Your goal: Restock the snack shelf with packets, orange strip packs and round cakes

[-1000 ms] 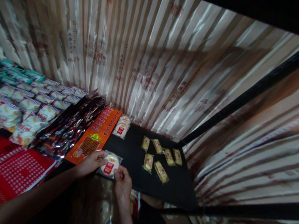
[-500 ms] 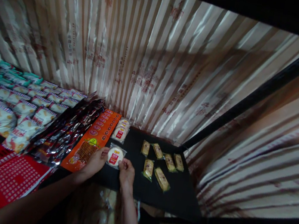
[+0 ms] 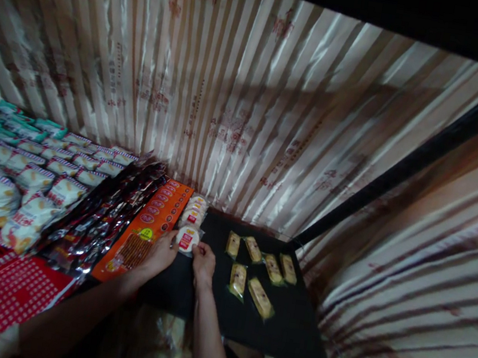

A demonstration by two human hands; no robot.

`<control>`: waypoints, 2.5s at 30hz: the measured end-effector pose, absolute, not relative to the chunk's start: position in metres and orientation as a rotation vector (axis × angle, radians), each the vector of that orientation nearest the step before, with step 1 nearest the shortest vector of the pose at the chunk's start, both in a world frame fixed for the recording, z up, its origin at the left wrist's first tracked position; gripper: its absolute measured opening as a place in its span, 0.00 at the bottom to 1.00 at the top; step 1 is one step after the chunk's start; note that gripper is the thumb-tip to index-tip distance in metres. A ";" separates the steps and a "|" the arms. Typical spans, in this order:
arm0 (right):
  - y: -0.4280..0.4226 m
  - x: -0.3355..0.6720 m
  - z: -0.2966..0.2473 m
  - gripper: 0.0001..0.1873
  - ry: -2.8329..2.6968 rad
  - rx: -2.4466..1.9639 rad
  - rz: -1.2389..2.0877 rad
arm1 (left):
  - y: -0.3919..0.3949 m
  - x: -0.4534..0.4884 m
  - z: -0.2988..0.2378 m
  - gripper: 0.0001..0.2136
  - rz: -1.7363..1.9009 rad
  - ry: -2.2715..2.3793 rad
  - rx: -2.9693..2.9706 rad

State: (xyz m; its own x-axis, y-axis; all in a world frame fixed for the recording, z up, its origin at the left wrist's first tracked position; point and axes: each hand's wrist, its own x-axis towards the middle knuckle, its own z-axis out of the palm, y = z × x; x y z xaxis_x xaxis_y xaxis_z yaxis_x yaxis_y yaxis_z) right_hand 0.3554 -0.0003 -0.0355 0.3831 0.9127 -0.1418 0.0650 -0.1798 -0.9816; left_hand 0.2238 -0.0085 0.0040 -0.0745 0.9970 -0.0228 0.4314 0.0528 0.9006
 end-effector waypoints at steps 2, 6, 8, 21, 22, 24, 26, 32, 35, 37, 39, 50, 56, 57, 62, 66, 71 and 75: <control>0.005 0.357 -0.037 0.15 -0.911 -1.586 0.964 | -0.006 0.225 0.004 0.18 0.976 1.608 1.498; 0.015 0.358 -0.040 0.13 -0.929 -1.622 0.934 | -0.001 0.227 0.005 0.18 0.922 1.645 1.548; 0.019 0.358 -0.041 0.13 -0.939 -1.639 0.914 | 0.001 0.229 0.006 0.19 0.900 1.653 1.563; 0.038 0.356 -0.038 0.14 -1.097 -1.820 0.806 | 0.007 0.231 0.012 0.22 0.847 1.629 1.706; 0.038 0.356 -0.036 0.14 -1.116 -1.844 0.794 | 0.008 0.232 0.013 0.22 0.811 1.648 1.727; 0.039 0.354 -0.033 0.14 -1.153 -1.889 0.774 | 0.008 0.233 0.012 0.23 0.728 1.693 1.779; 0.038 0.352 -0.029 0.15 -1.187 -1.934 0.754 | 0.008 0.234 0.009 0.23 0.667 1.728 1.840; 0.035 0.346 -0.021 0.15 -1.263 -2.039 0.689 | 0.008 0.237 -0.006 0.23 0.651 1.743 1.971; 0.034 0.345 -0.017 0.15 -1.284 -2.071 0.671 | 0.009 0.238 -0.012 0.24 0.651 1.745 2.010; 0.033 0.344 -0.015 0.15 -1.299 -2.090 0.666 | 0.009 0.238 -0.014 0.24 0.650 1.743 2.021; 0.033 0.343 -0.014 0.16 -1.315 -2.104 0.658 | 0.009 0.238 -0.015 0.24 0.648 1.740 2.026; 0.021 0.341 -0.024 0.25 -1.219 -1.967 0.573 | -0.002 0.240 -0.014 0.24 0.611 1.740 2.130; -0.006 0.333 -0.027 0.22 -1.234 -1.877 0.476 | -0.020 0.239 -0.021 0.21 0.688 1.711 2.174; -0.011 0.331 -0.029 0.21 -1.240 -1.852 0.471 | -0.024 0.239 -0.022 0.20 0.712 1.697 2.175; -0.042 0.323 -0.037 0.19 -1.274 -1.763 0.504 | -0.049 0.232 -0.028 0.17 0.834 1.608 2.193; -0.069 0.316 -0.040 0.19 -1.296 -1.684 0.529 | -0.076 0.224 -0.029 0.16 0.907 1.514 2.215; -0.112 0.308 -0.041 0.19 -1.376 -1.614 0.499 | -0.117 0.215 -0.035 0.14 0.973 1.375 2.234; -0.154 0.305 -0.049 0.20 -1.412 -1.612 0.474 | -0.152 0.207 -0.043 0.14 0.875 1.269 2.310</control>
